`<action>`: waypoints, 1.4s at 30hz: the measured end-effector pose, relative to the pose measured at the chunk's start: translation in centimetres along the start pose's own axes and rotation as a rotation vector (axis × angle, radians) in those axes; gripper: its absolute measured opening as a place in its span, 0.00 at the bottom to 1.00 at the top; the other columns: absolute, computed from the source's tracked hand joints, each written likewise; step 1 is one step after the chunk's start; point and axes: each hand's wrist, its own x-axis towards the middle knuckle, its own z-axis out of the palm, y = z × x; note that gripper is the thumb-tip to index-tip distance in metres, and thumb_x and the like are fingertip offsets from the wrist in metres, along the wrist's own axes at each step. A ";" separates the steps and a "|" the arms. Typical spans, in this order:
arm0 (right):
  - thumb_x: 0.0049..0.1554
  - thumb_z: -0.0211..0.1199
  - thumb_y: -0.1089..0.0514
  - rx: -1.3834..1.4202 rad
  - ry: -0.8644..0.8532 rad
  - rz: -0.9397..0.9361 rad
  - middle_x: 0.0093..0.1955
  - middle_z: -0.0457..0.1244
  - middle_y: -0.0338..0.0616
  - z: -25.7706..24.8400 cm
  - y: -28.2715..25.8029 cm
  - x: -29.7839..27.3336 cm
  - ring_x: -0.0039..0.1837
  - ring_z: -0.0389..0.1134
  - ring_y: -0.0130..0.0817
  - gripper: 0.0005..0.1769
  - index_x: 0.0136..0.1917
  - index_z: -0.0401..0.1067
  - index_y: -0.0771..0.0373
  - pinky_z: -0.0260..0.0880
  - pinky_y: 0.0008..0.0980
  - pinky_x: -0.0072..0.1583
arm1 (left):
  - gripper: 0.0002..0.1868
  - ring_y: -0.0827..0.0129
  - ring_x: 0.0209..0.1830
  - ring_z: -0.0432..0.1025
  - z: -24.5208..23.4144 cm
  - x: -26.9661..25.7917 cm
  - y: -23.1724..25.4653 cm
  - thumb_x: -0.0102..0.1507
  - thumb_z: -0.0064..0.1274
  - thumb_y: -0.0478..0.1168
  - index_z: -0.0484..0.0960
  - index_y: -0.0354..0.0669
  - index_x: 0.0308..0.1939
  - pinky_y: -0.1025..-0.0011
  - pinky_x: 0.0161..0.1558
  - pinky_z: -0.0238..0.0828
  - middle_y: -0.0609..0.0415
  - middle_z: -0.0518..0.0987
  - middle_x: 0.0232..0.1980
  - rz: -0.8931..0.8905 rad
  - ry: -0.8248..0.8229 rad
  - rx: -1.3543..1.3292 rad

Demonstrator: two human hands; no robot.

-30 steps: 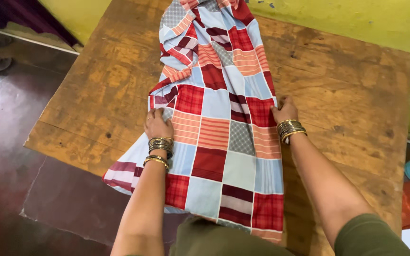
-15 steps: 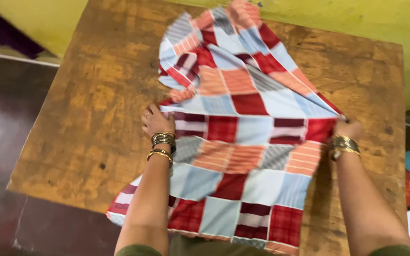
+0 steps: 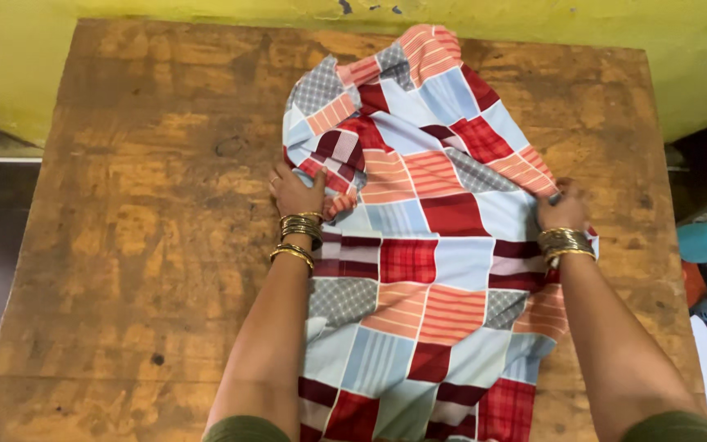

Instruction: The person scrubs a wooden table surface with a small abrasive pad, then sprays it with a blue spray bottle and wipes it. They then unfold a patterned cloth and spread it over the table as a cover.

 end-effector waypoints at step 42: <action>0.60 0.57 0.73 0.733 -0.354 -0.414 0.51 0.70 0.45 2.9 -20.4 -4.1 0.51 0.73 0.30 0.13 0.56 0.73 0.65 0.76 0.29 0.54 | 0.25 0.44 0.59 0.69 -4.6 0.8 1.5 0.57 0.64 0.51 0.77 0.49 0.55 0.44 0.56 0.65 0.43 0.76 0.57 -0.103 -0.103 0.345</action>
